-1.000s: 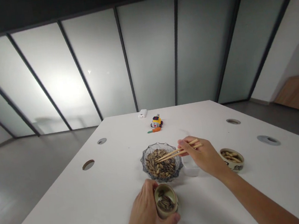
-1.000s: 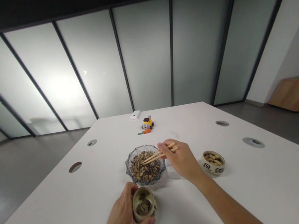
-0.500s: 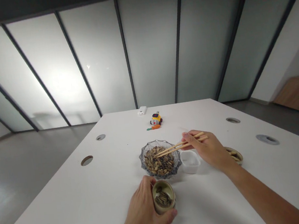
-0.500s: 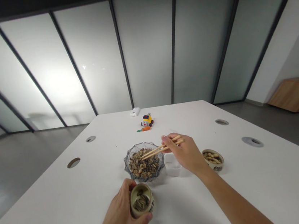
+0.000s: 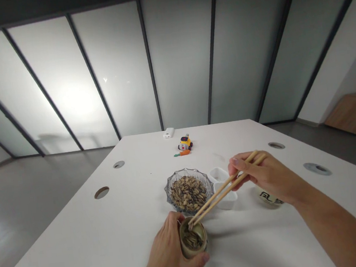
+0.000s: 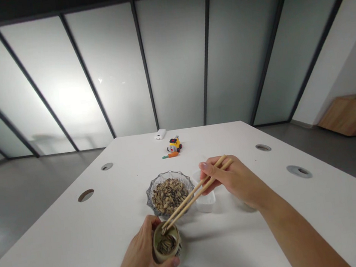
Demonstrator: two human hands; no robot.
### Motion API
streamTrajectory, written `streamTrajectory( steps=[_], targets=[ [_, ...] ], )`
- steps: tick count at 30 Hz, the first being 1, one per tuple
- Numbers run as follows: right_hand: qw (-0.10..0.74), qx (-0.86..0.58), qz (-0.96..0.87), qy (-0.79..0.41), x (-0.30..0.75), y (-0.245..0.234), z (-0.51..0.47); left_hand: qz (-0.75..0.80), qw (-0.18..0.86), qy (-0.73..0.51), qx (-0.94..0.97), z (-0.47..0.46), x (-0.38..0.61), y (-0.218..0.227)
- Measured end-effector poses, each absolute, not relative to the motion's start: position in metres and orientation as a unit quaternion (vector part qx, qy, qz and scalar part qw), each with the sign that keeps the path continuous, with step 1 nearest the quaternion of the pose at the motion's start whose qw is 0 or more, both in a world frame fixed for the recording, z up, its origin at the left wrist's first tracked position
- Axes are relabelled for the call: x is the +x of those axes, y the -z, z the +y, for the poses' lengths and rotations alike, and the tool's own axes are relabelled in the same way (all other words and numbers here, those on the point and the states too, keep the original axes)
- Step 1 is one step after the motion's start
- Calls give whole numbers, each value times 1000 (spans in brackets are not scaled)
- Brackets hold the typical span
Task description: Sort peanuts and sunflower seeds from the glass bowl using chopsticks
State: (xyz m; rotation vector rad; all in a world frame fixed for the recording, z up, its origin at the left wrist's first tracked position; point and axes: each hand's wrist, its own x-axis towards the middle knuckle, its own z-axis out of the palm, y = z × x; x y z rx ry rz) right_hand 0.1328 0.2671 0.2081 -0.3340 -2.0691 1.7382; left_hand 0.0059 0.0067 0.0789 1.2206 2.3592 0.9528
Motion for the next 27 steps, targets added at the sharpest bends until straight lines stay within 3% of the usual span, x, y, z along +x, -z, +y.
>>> streamTrajectory(
  steps=[5,15,27],
  targets=[
    [166,-112,-791,-578,133,-217,250,817,164,-345,432,7,5,-78],
    [312,-132,-795,-503,125,-206,251,819,169,-341,429,8,6,-84],
    [284,-59,-850,-440,109,-183,231,813,164,-354,431,8,5,-81]
  ],
)
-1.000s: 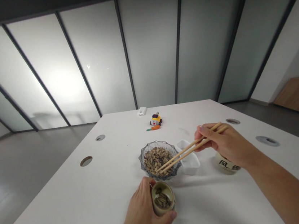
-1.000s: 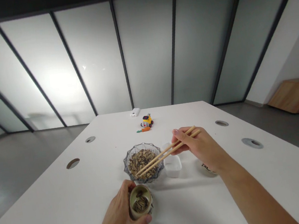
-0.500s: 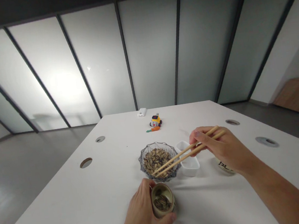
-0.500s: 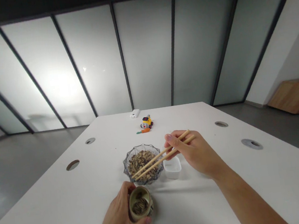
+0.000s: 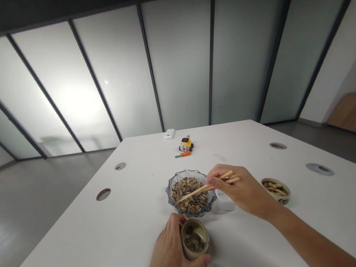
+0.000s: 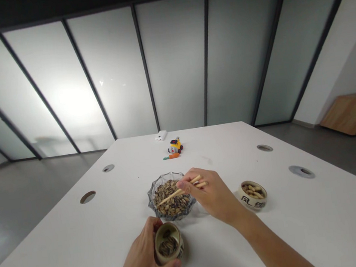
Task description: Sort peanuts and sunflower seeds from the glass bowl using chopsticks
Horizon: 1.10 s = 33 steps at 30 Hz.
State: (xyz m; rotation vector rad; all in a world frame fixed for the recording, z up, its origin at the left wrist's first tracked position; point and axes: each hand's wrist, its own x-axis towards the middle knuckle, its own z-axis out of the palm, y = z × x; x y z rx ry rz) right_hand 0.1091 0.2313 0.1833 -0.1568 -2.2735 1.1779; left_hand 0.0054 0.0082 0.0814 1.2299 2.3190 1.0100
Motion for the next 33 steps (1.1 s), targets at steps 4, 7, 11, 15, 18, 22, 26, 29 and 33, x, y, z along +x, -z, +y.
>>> streamTrajectory(
  steps=[4,7,11,15,18,22,26,29,33],
  targets=[
    [281,-59,-849,-443,108,-182,232,815,166,-351,429,9,6,-83],
    [278,-54,-849,-446,108,-180,233,816,166,-351,428,10,5,-84],
    [274,-56,-849,-448,109,-179,235,815,162,-352,431,9,5,-84],
    [284,-63,-853,-433,109,-180,236,819,164,-347,426,9,6,-83],
    [282,-66,-844,-450,109,-180,237,819,167,-343,429,8,6,-84],
    [276,-80,-821,-493,109,-180,237,816,167,-348,431,8,5,-83],
    [273,-89,-769,-571,113,-189,244,813,171,-352,431,8,5,-84],
    [285,-97,-746,-594,123,-202,254,813,181,-351,428,8,5,-85],
    [278,-94,-743,-601,137,-218,263,813,180,-353,427,8,5,-83]
  ],
)
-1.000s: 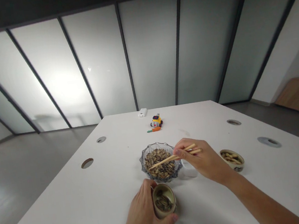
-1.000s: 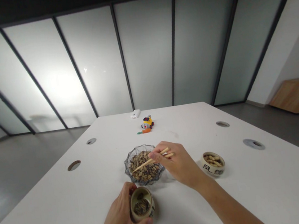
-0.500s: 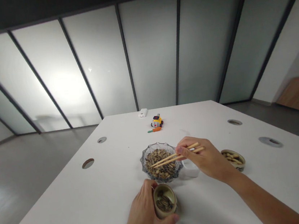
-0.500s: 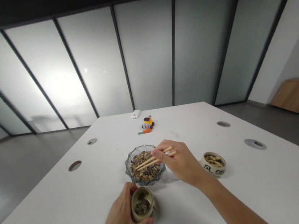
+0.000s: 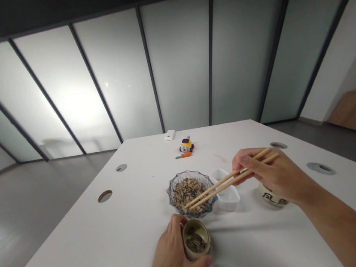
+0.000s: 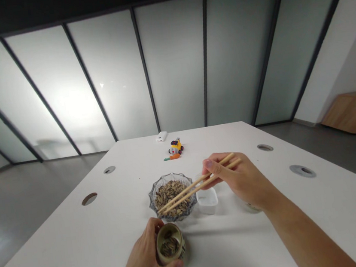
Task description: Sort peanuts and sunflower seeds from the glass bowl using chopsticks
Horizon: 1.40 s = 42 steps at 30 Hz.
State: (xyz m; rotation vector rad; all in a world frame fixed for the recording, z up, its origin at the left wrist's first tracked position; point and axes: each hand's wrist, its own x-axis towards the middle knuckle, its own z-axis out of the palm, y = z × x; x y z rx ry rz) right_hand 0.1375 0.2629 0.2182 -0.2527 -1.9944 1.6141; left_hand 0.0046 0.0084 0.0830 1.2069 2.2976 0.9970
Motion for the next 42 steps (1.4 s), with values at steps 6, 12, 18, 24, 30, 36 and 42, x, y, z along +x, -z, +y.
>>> streamTrajectory(
  steps=[6,12,18,24,30,36,42],
  targets=[
    [192,-79,-789,-579,141,-227,249,813,183,-357,421,8,5,-83],
    [149,-82,-809,-563,142,-227,239,810,174,-359,430,9,3,-78],
    [190,-67,-823,-532,144,-230,240,805,174,-366,434,7,2,-72],
    [297,-80,-832,-462,139,-224,239,802,172,-371,435,9,1,-75],
    [306,-76,-862,-396,123,-202,235,805,178,-366,433,8,2,-78],
    [281,-76,-869,-401,111,-185,231,803,175,-368,435,9,2,-77],
    [269,-64,-864,-420,108,-184,229,805,174,-367,433,9,2,-79]
  ],
)
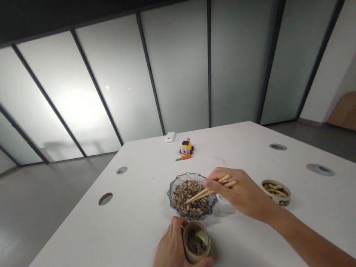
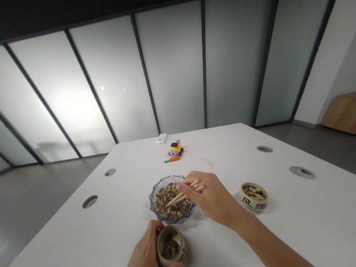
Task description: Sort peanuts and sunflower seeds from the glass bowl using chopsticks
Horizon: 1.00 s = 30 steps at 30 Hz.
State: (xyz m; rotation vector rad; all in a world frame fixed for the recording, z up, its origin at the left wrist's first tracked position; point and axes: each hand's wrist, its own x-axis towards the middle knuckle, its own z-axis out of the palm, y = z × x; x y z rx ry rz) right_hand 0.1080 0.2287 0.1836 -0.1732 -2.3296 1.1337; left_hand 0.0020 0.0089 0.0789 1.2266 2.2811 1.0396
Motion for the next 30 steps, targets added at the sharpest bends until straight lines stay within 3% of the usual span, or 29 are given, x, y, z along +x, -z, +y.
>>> streamTrajectory(
  steps=[11,18,25,30],
  targets=[
    [286,-72,-864,-408,116,-190,236,806,172,-368,430,10,3,-81],
    [306,-97,-791,-521,137,-220,250,806,163,-364,437,8,2,-79],
    [198,-72,-825,-524,148,-233,234,806,164,-359,441,9,0,-75],
    [285,-66,-833,-469,140,-226,227,806,163,-360,440,9,0,-73]
  ],
)
